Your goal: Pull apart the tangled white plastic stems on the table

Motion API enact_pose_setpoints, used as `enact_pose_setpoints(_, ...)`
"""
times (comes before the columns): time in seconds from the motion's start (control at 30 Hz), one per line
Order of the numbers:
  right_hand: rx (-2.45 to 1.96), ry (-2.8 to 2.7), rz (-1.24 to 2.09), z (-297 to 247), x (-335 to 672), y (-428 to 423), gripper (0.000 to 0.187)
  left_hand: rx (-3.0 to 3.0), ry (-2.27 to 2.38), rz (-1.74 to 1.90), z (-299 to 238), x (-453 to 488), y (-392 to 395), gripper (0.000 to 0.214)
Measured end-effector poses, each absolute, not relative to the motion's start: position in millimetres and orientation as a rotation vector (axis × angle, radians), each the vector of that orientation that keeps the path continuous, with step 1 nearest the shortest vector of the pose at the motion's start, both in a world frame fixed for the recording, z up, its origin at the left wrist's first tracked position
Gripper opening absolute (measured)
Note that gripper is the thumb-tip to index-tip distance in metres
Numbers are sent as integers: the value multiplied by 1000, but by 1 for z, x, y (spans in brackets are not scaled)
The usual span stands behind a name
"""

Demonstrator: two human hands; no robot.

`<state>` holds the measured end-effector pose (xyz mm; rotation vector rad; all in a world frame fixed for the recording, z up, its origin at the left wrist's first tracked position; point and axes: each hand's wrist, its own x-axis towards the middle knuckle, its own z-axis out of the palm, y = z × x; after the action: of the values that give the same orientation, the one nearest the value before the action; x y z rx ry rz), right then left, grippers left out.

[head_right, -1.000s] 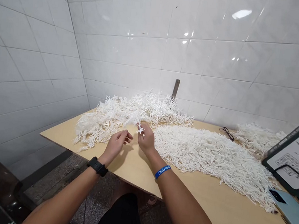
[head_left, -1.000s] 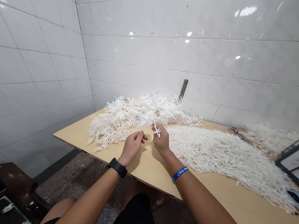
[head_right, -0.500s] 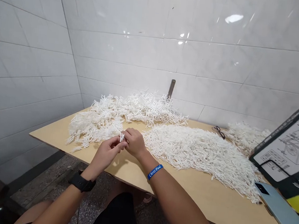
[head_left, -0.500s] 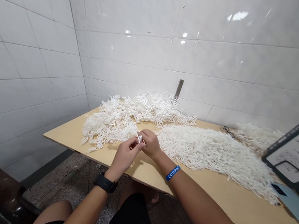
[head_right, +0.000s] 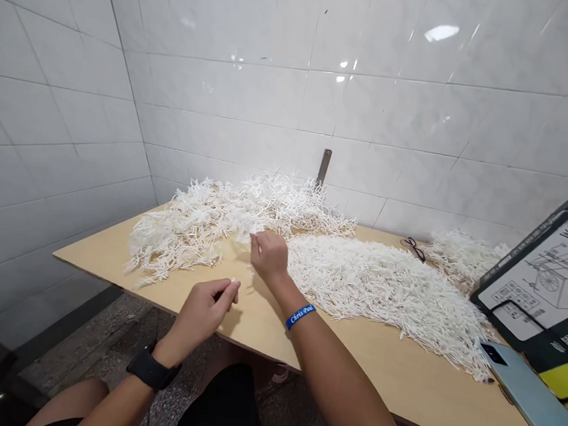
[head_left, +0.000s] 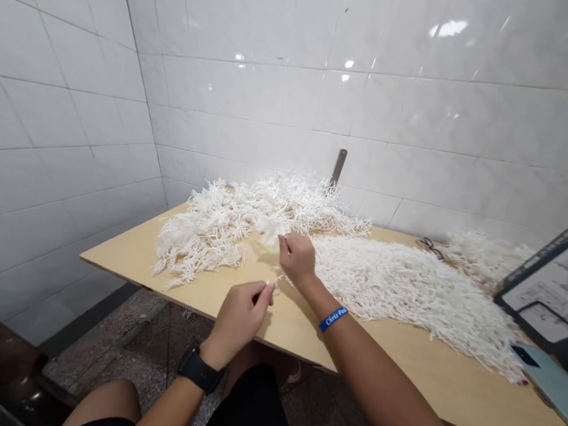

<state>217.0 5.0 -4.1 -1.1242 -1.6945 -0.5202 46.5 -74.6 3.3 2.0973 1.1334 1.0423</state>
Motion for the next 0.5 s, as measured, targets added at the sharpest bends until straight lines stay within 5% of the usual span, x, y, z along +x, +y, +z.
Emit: enact_pose_setpoints(0.5,-940,-1369,225,-10,220,4,30,2193,1317,883,-7,71,-8,32)
